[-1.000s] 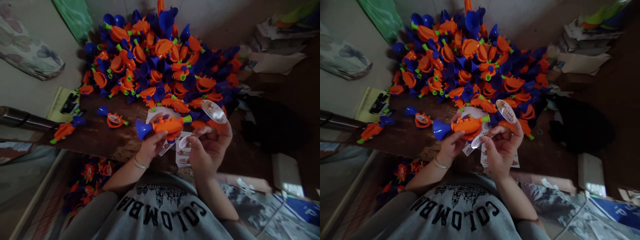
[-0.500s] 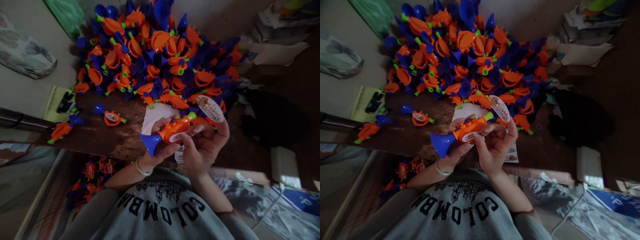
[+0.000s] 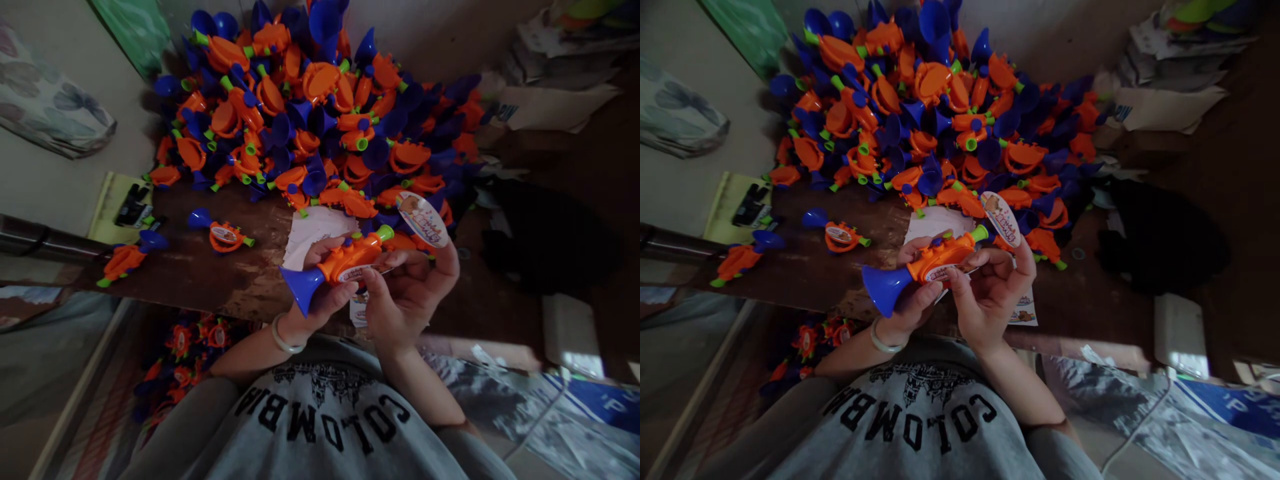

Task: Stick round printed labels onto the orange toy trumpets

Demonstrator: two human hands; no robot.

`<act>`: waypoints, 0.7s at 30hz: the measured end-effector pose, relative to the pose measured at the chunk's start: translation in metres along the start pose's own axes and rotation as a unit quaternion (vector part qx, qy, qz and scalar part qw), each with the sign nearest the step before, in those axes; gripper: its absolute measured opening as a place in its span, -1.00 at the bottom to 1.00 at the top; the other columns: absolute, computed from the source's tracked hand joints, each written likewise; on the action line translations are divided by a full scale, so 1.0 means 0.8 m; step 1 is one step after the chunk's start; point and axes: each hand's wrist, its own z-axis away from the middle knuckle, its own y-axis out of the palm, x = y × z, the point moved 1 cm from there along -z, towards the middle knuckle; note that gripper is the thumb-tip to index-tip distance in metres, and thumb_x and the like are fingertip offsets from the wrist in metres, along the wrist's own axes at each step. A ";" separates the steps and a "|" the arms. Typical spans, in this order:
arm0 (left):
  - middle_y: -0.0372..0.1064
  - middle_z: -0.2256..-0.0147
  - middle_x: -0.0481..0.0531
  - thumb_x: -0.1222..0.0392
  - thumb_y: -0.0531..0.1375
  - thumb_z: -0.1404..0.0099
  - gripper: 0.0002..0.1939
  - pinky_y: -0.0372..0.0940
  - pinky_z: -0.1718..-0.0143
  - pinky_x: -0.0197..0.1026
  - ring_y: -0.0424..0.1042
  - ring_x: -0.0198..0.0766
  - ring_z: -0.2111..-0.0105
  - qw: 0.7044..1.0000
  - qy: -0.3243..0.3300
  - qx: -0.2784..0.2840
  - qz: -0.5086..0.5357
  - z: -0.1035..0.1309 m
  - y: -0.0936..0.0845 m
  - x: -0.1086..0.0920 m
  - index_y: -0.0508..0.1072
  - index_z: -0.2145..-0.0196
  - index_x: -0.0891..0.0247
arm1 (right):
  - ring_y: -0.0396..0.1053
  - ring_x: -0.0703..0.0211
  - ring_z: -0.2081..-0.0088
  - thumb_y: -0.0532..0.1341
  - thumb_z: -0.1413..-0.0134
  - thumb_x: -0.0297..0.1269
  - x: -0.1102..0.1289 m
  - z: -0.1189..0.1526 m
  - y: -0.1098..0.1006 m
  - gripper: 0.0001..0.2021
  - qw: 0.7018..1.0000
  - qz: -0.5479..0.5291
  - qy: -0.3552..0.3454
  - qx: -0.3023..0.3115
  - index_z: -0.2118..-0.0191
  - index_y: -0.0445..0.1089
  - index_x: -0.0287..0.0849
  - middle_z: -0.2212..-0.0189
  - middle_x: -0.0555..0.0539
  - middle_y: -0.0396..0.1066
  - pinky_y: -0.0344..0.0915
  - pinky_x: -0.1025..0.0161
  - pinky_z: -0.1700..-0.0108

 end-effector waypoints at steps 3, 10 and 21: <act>0.35 -0.36 0.14 -0.07 0.38 -0.37 -0.45 0.32 -0.43 0.17 0.41 0.06 -0.35 1.000 -0.014 -0.010 -0.013 0.003 -0.005 0.006 0.35 -0.22 0.01 | 0.38 0.15 0.29 0.35 -0.25 -0.26 0.000 0.001 0.001 -0.30 1.000 0.007 0.002 -0.003 -0.40 0.12 0.29 0.24 0.01 0.27 0.56 0.20 0.26; 0.32 -0.39 0.09 0.00 0.32 -0.44 -0.56 0.28 -0.46 0.17 0.35 0.03 -0.41 1.000 0.009 -0.004 -0.019 0.003 -0.006 0.004 0.36 -0.21 -0.05 | 0.44 0.14 0.32 0.29 -0.35 -0.25 0.001 -0.003 -0.003 -0.37 0.998 0.039 -0.051 -0.010 -0.42 0.12 0.26 0.29 0.01 0.36 0.57 0.13 0.21; 0.24 -0.44 0.07 0.11 0.29 -0.45 -0.49 0.19 -0.49 0.21 0.26 0.05 -0.45 0.994 0.106 0.040 0.007 0.004 -0.013 0.019 0.32 -0.30 -0.06 | 0.51 0.22 0.36 0.37 -0.23 -0.40 -0.008 -0.018 -0.013 -0.28 0.999 -0.010 -0.032 0.027 -0.38 0.14 0.23 0.31 0.12 0.50 0.58 0.23 0.29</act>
